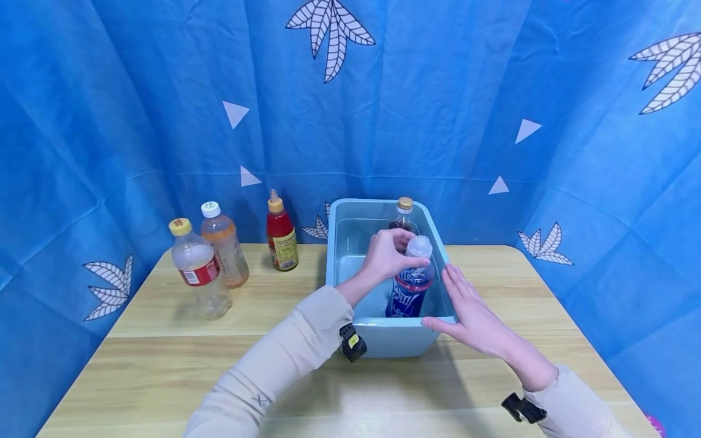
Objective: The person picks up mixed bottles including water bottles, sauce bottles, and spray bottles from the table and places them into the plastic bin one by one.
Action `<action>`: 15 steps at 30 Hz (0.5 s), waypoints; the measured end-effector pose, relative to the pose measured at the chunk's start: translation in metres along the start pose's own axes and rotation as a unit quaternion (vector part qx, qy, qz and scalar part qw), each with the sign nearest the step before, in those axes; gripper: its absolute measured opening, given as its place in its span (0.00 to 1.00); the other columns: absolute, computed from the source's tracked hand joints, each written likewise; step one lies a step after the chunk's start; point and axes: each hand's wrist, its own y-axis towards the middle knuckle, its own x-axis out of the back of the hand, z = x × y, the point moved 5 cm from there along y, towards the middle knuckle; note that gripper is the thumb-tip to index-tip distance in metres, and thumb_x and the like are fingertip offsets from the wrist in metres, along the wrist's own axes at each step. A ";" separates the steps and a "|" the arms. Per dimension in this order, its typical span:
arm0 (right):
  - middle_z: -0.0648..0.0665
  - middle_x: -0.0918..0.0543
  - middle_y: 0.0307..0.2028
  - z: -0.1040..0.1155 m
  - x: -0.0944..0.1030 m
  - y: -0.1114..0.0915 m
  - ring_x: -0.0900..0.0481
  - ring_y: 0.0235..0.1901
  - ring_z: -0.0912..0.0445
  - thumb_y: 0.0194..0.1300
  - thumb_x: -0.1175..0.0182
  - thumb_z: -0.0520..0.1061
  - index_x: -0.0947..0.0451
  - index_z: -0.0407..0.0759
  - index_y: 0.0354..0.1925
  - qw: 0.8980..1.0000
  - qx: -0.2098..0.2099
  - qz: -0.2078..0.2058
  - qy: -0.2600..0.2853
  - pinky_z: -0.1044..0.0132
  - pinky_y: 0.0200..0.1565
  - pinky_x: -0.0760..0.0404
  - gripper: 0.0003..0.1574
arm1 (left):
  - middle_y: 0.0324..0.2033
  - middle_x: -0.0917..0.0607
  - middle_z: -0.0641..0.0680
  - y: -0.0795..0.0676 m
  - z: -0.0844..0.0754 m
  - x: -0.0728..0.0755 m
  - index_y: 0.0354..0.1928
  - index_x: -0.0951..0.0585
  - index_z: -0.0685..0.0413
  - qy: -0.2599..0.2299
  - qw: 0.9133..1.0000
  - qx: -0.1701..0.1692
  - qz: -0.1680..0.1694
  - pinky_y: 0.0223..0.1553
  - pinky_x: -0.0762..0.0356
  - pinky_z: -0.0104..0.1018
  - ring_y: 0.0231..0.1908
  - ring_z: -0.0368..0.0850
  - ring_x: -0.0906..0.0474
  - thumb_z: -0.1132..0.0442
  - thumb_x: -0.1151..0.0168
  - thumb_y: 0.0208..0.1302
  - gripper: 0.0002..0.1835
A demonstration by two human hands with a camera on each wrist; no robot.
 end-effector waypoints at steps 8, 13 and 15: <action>0.35 0.60 0.67 0.000 0.000 0.000 0.64 0.65 0.42 0.53 0.44 0.66 0.59 0.33 0.66 1.000 0.002 0.000 -0.001 0.39 0.58 0.53 0.60 | 0.31 0.17 0.49 0.000 0.001 -0.003 0.38 0.20 0.56 0.019 1.000 0.009 0.020 0.34 0.26 0.25 0.30 0.37 0.22 0.58 0.25 0.37 0.22; 0.35 0.60 0.67 0.000 0.000 0.001 0.64 0.65 0.41 0.53 0.44 0.66 0.59 0.33 0.66 1.000 0.003 0.001 -0.001 0.39 0.58 0.54 0.60 | 0.32 0.17 0.49 0.000 0.001 -0.004 0.39 0.20 0.56 0.019 0.999 0.016 0.028 0.35 0.26 0.26 0.32 0.38 0.22 0.58 0.25 0.37 0.23; 0.35 0.60 0.67 0.000 0.000 0.001 0.64 0.65 0.41 0.53 0.44 0.66 0.59 0.33 0.66 1.000 0.002 0.001 -0.001 0.39 0.58 0.54 0.60 | 0.32 0.17 0.50 0.000 0.000 -0.004 0.39 0.20 0.56 0.020 0.999 0.015 0.030 0.35 0.26 0.26 0.32 0.38 0.22 0.58 0.25 0.37 0.23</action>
